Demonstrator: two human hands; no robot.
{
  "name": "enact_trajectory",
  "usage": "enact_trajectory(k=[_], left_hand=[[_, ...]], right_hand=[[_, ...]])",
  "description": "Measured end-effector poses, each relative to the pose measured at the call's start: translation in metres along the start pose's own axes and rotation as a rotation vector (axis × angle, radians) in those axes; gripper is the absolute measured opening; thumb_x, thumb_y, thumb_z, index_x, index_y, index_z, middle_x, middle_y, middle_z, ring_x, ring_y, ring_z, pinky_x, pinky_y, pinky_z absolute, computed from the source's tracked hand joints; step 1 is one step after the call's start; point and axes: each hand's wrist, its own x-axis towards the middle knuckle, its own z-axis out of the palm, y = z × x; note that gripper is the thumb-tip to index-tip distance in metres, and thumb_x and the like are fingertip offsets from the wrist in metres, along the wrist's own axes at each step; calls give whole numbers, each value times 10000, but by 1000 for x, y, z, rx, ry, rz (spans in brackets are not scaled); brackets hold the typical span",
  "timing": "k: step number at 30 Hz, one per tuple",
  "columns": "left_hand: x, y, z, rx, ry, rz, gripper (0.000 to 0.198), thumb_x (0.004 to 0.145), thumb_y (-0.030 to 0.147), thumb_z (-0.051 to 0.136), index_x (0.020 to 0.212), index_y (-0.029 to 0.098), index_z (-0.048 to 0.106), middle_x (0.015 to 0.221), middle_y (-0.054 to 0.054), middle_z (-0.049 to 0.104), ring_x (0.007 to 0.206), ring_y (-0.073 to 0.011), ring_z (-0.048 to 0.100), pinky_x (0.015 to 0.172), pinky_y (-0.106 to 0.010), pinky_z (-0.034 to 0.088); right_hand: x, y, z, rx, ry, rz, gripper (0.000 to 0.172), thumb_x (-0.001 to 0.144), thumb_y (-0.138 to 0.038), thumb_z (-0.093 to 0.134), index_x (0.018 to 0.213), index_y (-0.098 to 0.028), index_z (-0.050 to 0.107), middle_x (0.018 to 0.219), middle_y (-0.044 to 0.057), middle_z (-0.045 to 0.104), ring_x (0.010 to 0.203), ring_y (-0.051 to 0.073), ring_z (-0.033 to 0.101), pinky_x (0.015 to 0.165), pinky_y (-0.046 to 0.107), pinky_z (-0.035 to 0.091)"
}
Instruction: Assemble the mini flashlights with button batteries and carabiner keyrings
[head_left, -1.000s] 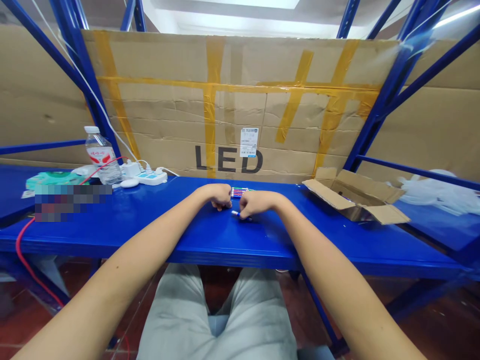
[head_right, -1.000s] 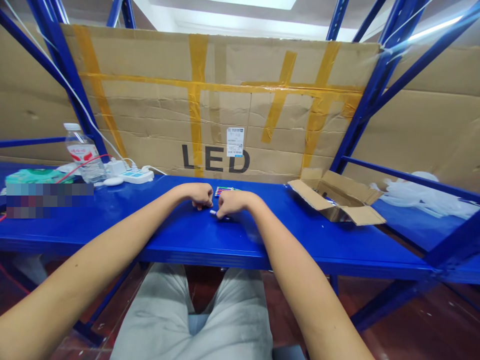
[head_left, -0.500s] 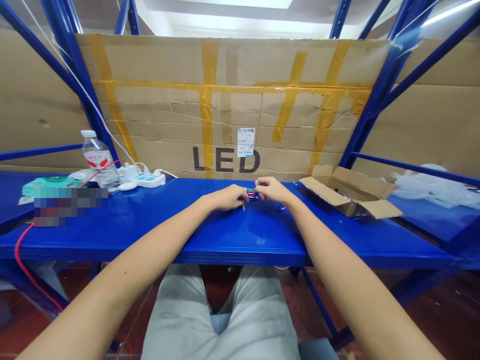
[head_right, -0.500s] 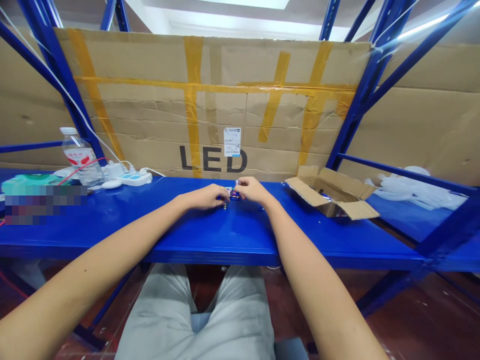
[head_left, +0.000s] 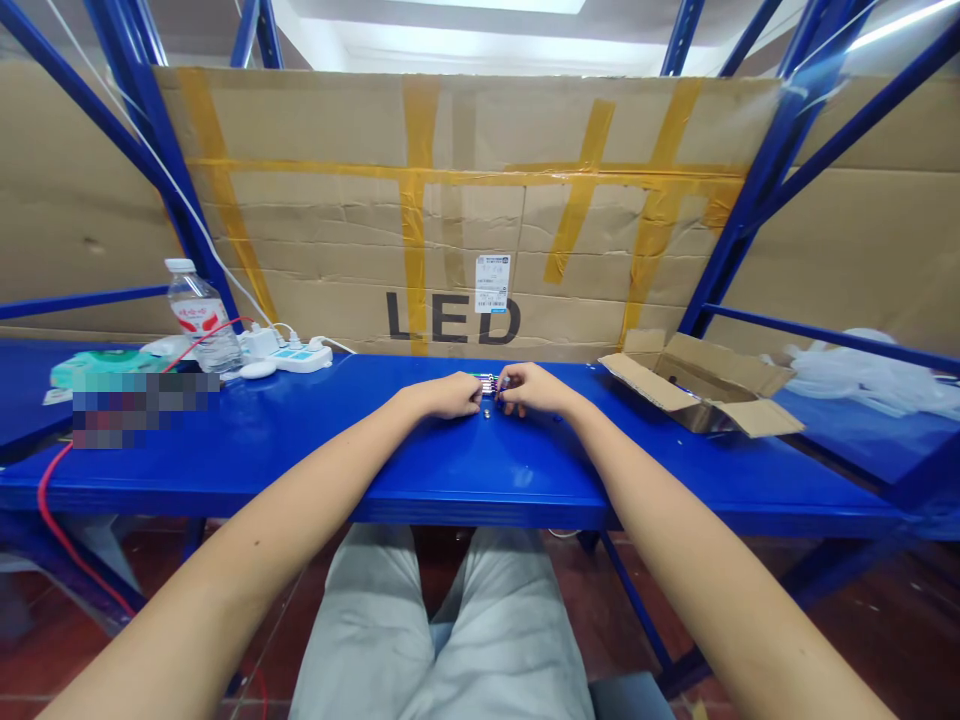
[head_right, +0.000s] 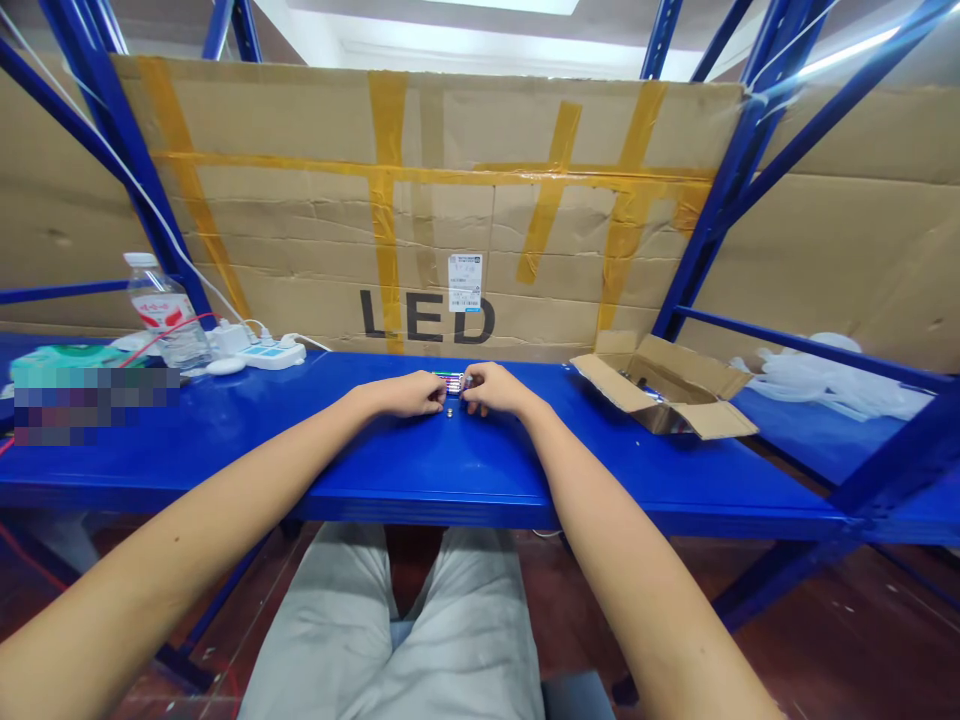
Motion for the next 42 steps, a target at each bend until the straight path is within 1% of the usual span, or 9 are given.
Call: enact_trajectory(k=[5, 7, 11, 14, 25, 30, 34, 38, 42], left_hand=[[-4, -1, -1, -55, 18, -23, 113, 792, 178, 553, 812, 163, 663, 735, -34, 671, 636, -156, 572, 574, -243, 383], [-4, 0, -1, -58, 122, 20, 126, 813, 186, 554, 827, 169, 678, 775, -38, 691, 687, -163, 598, 619, -247, 404], [0, 6, 3, -103, 462, 86, 188, 902, 223, 507, 962, 176, 679, 937, -56, 712, 859, -174, 627, 774, -269, 447], [5, 10, 8, -101, 560, 145, 213, 934, 203, 470, 1012, 164, 665, 956, -70, 701, 895, -176, 625, 825, -287, 456], [1, 10, 8, -66, 505, 230, 216, 901, 169, 490, 985, 167, 689, 990, -82, 685, 917, -180, 627, 846, -293, 464], [-2, 12, 2, -125, 496, 128, 194, 863, 181, 500, 973, 163, 658, 882, -56, 688, 796, -173, 615, 707, -270, 451], [-5, 8, -1, -78, 322, 132, 195, 791, 154, 531, 902, 171, 689, 874, -54, 700, 789, -181, 613, 696, -268, 437], [-6, 5, -2, -108, 111, 166, 324, 746, 98, 538, 983, 195, 735, 875, -36, 716, 773, -167, 625, 685, -248, 432], [-5, 6, -1, -169, 57, 178, 306, 759, 94, 571, 984, 198, 750, 872, -32, 720, 747, -152, 628, 675, -236, 428]], right_hand=[[0, -1, 2, 16, -20, 8, 126, 706, -66, 602, 793, -156, 588, 567, -2, 642, 468, 115, 585, 438, 205, 471], [1, 0, 2, 34, -21, 5, 123, 702, -76, 613, 800, -151, 607, 588, 4, 650, 507, 122, 607, 456, 206, 486], [4, 4, 3, 36, -23, 0, 101, 706, -120, 640, 805, -143, 640, 604, 12, 653, 526, 129, 613, 469, 218, 497], [6, 7, 3, 31, -32, -6, 101, 698, -132, 650, 799, -138, 660, 603, 13, 650, 532, 126, 609, 479, 218, 496], [7, 9, 0, 43, -40, 10, 120, 705, -164, 618, 795, -134, 691, 594, 18, 648, 553, 126, 610, 491, 213, 492], [7, 11, -3, 22, -26, 25, 138, 671, -162, 647, 792, -132, 706, 630, 30, 664, 556, 125, 602, 490, 213, 491], [5, 9, -6, -31, -23, 26, 198, 646, -139, 630, 807, -150, 744, 618, 19, 654, 545, 122, 584, 479, 208, 483], [2, 2, -7, -59, -13, 38, 264, 634, -114, 596, 827, -160, 770, 574, -2, 627, 487, 106, 538, 445, 205, 456], [2, -1, -5, -80, 9, 73, 336, 600, -79, 597, 867, -163, 783, 565, -11, 626, 467, 99, 522, 428, 195, 440]])
